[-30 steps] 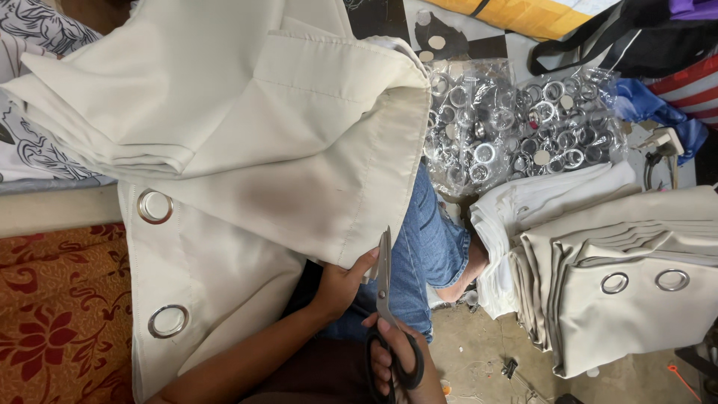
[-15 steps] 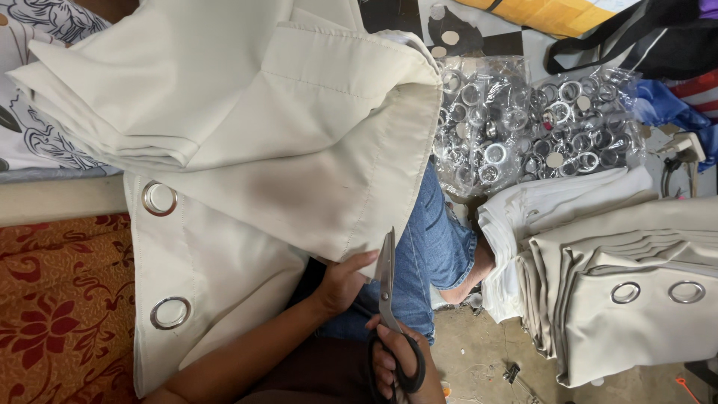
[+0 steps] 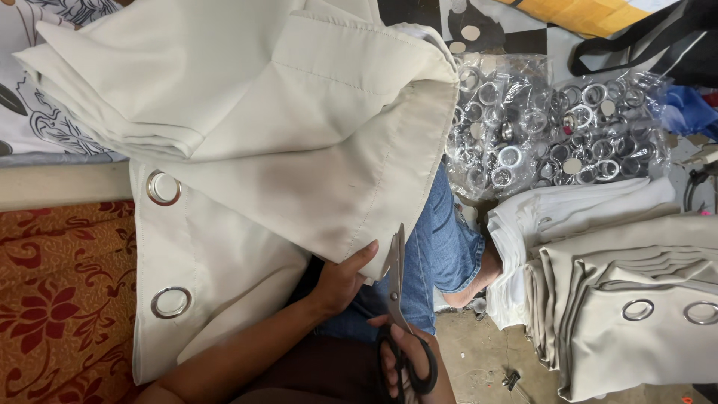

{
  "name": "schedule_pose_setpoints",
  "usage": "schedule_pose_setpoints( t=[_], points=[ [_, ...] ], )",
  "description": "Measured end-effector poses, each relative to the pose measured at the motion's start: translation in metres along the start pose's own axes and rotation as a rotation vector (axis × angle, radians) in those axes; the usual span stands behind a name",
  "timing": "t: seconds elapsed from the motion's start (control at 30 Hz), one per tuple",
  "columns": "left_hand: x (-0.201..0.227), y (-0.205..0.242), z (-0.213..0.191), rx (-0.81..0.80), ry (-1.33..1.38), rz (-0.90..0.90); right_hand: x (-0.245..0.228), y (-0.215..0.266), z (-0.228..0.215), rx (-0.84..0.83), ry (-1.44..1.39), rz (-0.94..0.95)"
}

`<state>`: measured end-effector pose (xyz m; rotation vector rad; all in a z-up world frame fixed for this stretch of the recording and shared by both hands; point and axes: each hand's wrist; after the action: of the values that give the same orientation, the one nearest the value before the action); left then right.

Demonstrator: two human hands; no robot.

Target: The person cuts holes into a stack of cream-colored curtains using shears while sitting on the floor surrounded by textile manufacturing supplies.

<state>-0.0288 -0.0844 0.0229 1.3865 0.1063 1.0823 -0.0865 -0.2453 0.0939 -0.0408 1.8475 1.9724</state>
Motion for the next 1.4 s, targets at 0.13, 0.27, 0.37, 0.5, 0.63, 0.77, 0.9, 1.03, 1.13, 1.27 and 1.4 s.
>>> schedule_pose_setpoints(
  t=[0.13, 0.27, 0.37, 0.5, 0.63, 0.77, 0.9, 1.03, 1.13, 1.27, 1.4],
  points=[
    [-0.013, -0.009, -0.004, -0.009, 0.127, -0.041, 0.009, -0.017, -0.015, 0.03, 0.011, 0.005],
    [-0.016, -0.009, -0.005, -0.035, 0.15, -0.014, 0.011, -0.023, -0.024, 0.028, 0.02, 0.02],
    [-0.015, -0.009, -0.006, -0.057, 0.132, 0.008, 0.014, -0.032, -0.035, -0.061, 0.052, -0.046],
    [-0.024, -0.014, -0.011, -0.004, 0.124, -0.025, 0.006, -0.039, -0.041, -0.095, 0.13, -0.042],
    [-0.028, -0.017, -0.013, -0.027, 0.152, 0.003, 0.001, -0.044, -0.048, -0.09, 0.157, -0.059],
    [-0.028, -0.018, -0.014, -0.043, 0.181, 0.017, 0.003, -0.051, -0.059, -0.051, 0.238, -0.105],
    [-0.019, -0.016, -0.012, -0.05, 0.186, 0.018, -0.011, -0.06, -0.066, -0.052, 0.316, -0.067],
    [-0.014, -0.018, -0.016, -0.031, 0.16, -0.036, -0.028, -0.075, -0.083, -0.202, 0.34, -0.078],
    [-0.01, -0.021, -0.019, -0.068, 0.168, -0.038, -0.044, -0.081, -0.088, -0.27, 0.377, -0.085],
    [-0.006, -0.024, -0.025, -0.157, 0.198, -0.03, -0.06, -0.078, -0.088, -0.263, 0.377, -0.065],
    [-0.014, -0.034, -0.032, -0.072, 0.178, -0.06, -0.077, -0.077, -0.085, -0.239, 0.493, -0.107]
  ],
)
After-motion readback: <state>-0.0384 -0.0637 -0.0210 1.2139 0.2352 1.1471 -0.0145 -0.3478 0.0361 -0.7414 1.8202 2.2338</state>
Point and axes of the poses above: each hand's wrist, its own y-axis away from the middle knuckle, its own z-axis out of the palm, x = y × z, and after that the axes turned 14 degrees about x, right-handed
